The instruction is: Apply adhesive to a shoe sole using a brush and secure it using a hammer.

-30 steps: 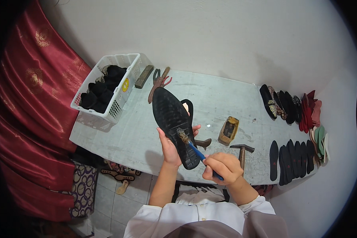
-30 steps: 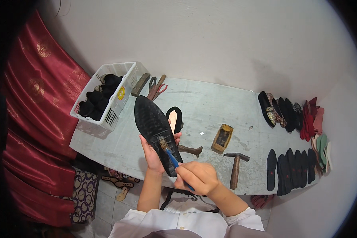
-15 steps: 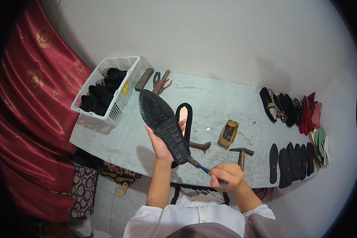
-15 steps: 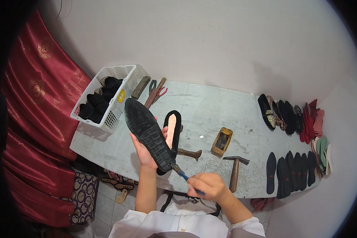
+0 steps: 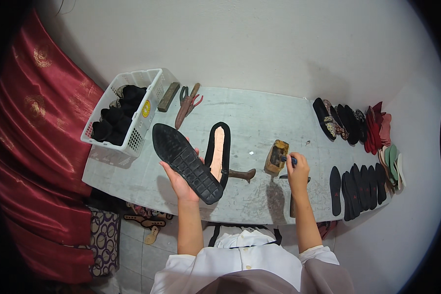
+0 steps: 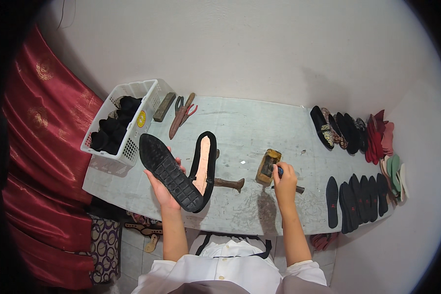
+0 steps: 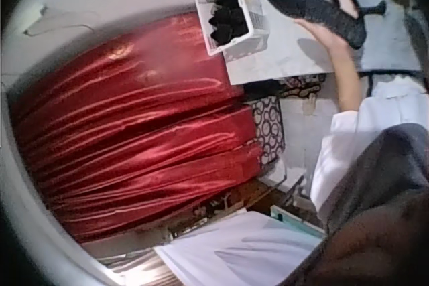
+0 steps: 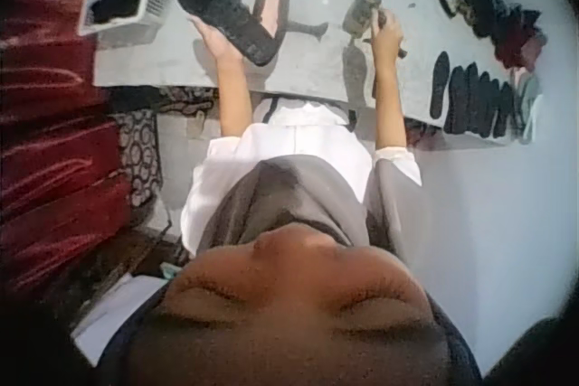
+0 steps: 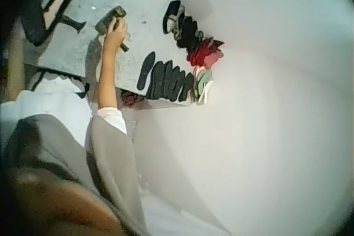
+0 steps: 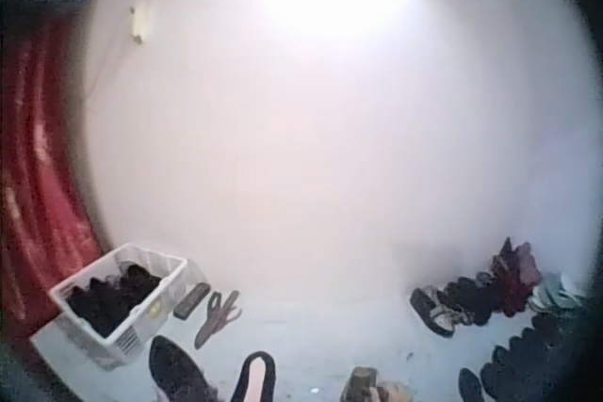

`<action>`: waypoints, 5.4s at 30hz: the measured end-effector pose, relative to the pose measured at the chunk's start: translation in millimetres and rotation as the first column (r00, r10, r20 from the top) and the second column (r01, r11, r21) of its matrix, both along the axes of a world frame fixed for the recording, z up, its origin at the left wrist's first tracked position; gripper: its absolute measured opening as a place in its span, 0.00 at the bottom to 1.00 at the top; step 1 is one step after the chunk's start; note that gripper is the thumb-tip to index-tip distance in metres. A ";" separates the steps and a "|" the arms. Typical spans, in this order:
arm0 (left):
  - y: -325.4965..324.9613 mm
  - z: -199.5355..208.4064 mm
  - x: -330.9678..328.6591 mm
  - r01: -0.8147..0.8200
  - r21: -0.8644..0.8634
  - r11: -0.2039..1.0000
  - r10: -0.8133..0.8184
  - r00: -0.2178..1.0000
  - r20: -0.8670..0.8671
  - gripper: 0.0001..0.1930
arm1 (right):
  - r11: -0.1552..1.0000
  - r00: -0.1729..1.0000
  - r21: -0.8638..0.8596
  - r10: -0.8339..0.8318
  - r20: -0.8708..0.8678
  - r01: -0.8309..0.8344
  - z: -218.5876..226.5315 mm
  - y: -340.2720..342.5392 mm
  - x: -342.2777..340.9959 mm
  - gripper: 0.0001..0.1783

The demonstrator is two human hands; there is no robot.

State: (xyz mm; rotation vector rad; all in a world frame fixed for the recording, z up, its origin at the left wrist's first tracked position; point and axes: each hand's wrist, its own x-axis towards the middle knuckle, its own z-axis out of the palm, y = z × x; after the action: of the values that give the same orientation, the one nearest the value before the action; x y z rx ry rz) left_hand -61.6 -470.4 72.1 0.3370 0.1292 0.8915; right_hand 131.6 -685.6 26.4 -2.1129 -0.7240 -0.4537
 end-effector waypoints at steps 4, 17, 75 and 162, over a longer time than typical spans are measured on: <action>6.1 6.3 -5.0 -0.056 0.078 0.995 0.062 0.994 -0.084 0.31 | 0.997 0.993 -0.004 0.082 -0.082 -0.082 -42.2 2.9 4.6 0.06; 41.0 39.1 2.7 -0.073 0.167 0.983 0.109 0.971 -0.213 0.18 | 0.992 0.936 0.072 0.125 -0.328 -0.107 27.8 28.7 -64.8 0.13; 71.0 -56.0 -18.7 0.313 0.942 -0.119 0.403 0.882 -0.243 0.18 | 0.994 0.983 0.023 0.110 -0.147 -0.107 0.4 141.0 -99.6 0.23; -22.6 -58.1 -23.7 0.680 0.662 0.317 0.672 0.332 -0.662 0.54 | 0.965 0.855 0.158 -0.100 -0.509 0.207 43.3 -57.2 -64.6 0.17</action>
State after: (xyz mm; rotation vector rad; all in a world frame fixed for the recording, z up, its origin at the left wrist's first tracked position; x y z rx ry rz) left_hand -85.3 -493.0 14.0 2.1968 0.7588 0.4702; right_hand 67.0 -742.8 69.7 -1.9722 -0.1958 -0.0478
